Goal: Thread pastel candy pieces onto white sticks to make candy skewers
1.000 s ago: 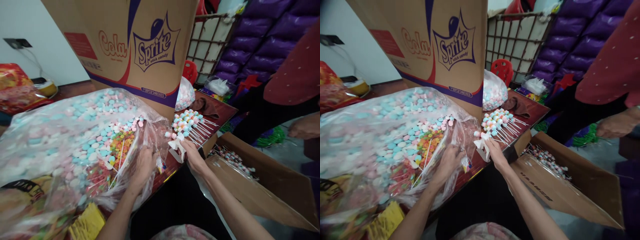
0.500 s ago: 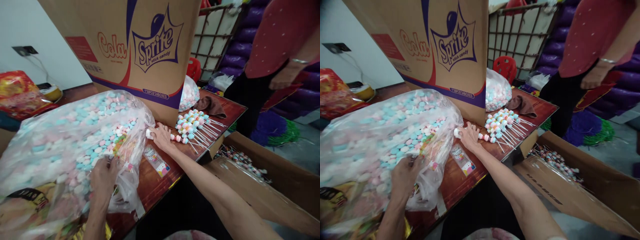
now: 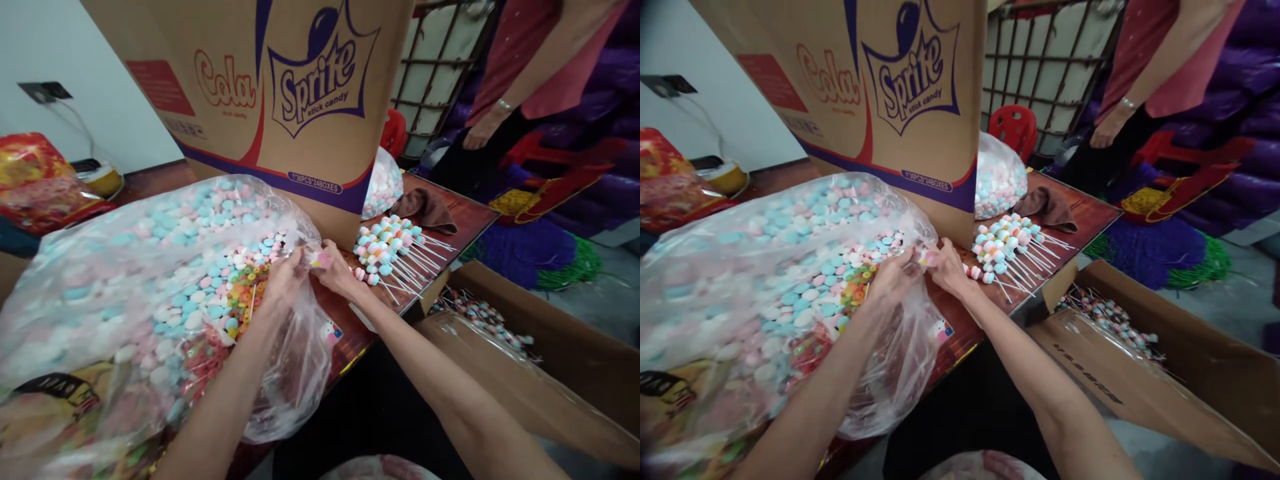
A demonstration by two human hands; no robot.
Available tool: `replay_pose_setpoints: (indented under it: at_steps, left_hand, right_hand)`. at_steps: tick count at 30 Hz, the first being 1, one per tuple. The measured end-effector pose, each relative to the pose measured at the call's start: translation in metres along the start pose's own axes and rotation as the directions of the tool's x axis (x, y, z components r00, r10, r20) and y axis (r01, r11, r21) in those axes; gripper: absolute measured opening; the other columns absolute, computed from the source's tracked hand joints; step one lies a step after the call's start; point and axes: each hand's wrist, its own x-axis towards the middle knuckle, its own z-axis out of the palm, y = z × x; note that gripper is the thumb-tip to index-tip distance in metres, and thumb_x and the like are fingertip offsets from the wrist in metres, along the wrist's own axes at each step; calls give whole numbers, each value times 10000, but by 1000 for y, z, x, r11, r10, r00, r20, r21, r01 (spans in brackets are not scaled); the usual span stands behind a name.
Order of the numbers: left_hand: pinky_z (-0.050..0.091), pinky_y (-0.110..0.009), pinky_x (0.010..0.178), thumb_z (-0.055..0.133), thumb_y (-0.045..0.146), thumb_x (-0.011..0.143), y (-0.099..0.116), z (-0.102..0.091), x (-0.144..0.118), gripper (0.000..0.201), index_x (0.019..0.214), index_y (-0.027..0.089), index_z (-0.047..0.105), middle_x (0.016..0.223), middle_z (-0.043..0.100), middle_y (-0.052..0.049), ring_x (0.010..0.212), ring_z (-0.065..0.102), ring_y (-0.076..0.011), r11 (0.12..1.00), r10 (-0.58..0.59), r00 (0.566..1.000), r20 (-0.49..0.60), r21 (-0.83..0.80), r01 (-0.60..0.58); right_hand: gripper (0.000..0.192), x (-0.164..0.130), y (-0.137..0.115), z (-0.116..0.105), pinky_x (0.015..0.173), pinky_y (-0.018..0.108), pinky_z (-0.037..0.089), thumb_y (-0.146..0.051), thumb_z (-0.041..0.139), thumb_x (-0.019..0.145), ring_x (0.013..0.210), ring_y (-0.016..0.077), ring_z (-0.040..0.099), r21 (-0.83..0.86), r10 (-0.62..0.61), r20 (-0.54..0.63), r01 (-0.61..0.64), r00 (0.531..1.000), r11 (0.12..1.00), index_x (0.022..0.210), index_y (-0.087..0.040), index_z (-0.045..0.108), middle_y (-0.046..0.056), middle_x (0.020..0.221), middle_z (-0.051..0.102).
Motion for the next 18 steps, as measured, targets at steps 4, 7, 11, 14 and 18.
replay_pose_setpoints:
  at_steps: [4, 7, 11, 14, 18]
  left_hand:
    - [440, -250, 663, 692, 220, 806, -2, -21, 18, 70, 804, 178, 636, 685, 670, 18, 612, 609, -109, 987, -161, 979, -123, 1, 162]
    - [449, -254, 639, 663, 263, 862, 0, -23, 16, 83, 870, 185, 639, 757, 693, 5, 623, 647, -127, 987, -163, 986, -21, 4, 163]
    - [481, -271, 624, 602, 318, 926, 0, -18, 22, 142, 929, 181, 642, 800, 704, -25, 661, 686, -166, 970, -244, 966, 81, 12, 244]
    - [523, -299, 649, 559, 336, 953, -5, -19, 31, 193, 959, 168, 654, 784, 704, -41, 653, 687, -177, 961, -278, 956, 90, 24, 277]
    - [551, -310, 688, 486, 293, 985, -12, -25, 36, 268, 903, 118, 671, 720, 704, -80, 668, 696, -188, 967, -253, 959, 127, 43, 250]
  right_hand:
    - [369, -1, 9, -11, 973, 393, 390, -96, 422, 911, 1037, 261, 545, 97, 27, 52, -32, 998, 995, 1134, -162, 709, 134, 1114, 630]
    - [318, 4, 5, -9, 905, 350, 405, -99, 431, 896, 936, 247, 559, 127, 77, 54, -83, 996, 988, 1013, -146, 723, 122, 974, 649]
    - [272, 6, -5, -4, 829, 319, 414, -97, 457, 853, 912, 244, 573, 181, 155, 16, -156, 988, 971, 966, -141, 700, 125, 973, 678]
    - [247, 2, -9, -5, 733, 290, 402, -122, 452, 866, 797, 216, 577, 223, 206, 11, -204, 978, 953, 912, -162, 692, 87, 865, 698]
    - [196, -4, -10, -15, 664, 262, 370, -148, 500, 865, 706, 178, 563, 261, 199, 39, -202, 979, 944, 864, -173, 694, 33, 763, 684]
